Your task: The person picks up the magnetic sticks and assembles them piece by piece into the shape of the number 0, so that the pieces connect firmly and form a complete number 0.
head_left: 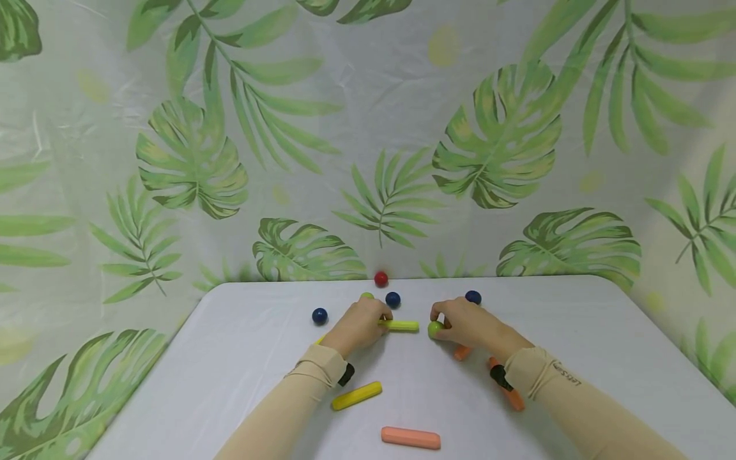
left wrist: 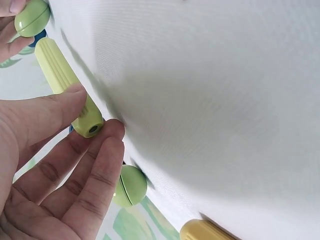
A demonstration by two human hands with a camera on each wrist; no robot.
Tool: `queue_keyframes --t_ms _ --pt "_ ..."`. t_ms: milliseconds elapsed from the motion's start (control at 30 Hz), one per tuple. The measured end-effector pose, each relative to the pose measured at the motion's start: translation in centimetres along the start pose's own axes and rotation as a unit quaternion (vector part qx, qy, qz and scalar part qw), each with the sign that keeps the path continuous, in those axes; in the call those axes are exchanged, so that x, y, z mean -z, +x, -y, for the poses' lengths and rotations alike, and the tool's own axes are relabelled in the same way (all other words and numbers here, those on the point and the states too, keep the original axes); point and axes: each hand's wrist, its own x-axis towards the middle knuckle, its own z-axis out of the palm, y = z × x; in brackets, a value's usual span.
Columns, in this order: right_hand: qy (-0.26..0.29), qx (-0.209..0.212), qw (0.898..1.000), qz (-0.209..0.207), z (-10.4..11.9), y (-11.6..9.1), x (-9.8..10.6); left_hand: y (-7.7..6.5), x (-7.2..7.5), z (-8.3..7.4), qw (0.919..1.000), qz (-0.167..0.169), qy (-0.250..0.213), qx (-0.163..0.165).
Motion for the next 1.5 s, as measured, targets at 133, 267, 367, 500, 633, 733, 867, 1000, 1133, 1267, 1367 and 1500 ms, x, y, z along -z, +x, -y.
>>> queue_keyframes --t_ms 133,267,367,500,633,733,867,1000,1133,1267,1367,1500 --pt "-0.002 0.004 1.000 -0.002 0.1 0.0 0.1 0.1 0.0 -0.1 1.0000 -0.001 0.003 -0.005" --pt "-0.007 0.010 1.000 -0.005 0.2 0.0 0.1 0.1 0.0 -0.3 1.0000 -0.002 0.002 -0.005" --pt "-0.008 0.008 1.000 -0.006 0.2 0.0 0.1 0.1 0.1 -0.5 1.0000 -0.003 -0.001 -0.003" --pt "-0.005 0.006 1.000 -0.005 0.3 0.0 0.1 0.1 0.2 -0.6 1.0000 -0.005 -0.004 -0.005" --pt "-0.004 0.005 1.000 -0.003 0.4 0.1 0.1 0.0 0.2 -0.8 0.9999 -0.004 -0.007 -0.007" --pt "-0.006 0.002 1.000 -0.001 0.4 0.1 0.1 0.1 0.2 -0.8 0.9999 -0.003 -0.006 -0.008" --pt "-0.005 -0.003 1.000 0.002 0.4 0.2 0.1 0.2 0.1 -0.8 0.9999 -0.004 -0.002 -0.010" --pt "-0.004 -0.002 1.000 0.002 0.5 0.3 0.1 0.3 0.1 -0.8 0.9999 -0.005 -0.004 -0.014" --pt "-0.005 0.007 1.000 -0.003 0.5 0.3 0.1 0.4 0.0 -0.9 0.9996 -0.007 -0.008 -0.027" --pt "-0.006 0.012 1.000 -0.006 0.5 0.4 0.1 0.4 0.0 -1.0 0.9994 -0.008 -0.011 -0.032" --pt "-0.005 0.010 1.000 -0.004 0.5 0.4 0.1 0.3 0.1 -1.0 0.9994 -0.005 -0.015 -0.030" --pt "-0.004 0.012 1.000 -0.001 0.4 0.4 0.2 0.3 0.1 -1.1 0.9995 0.000 -0.018 -0.026"
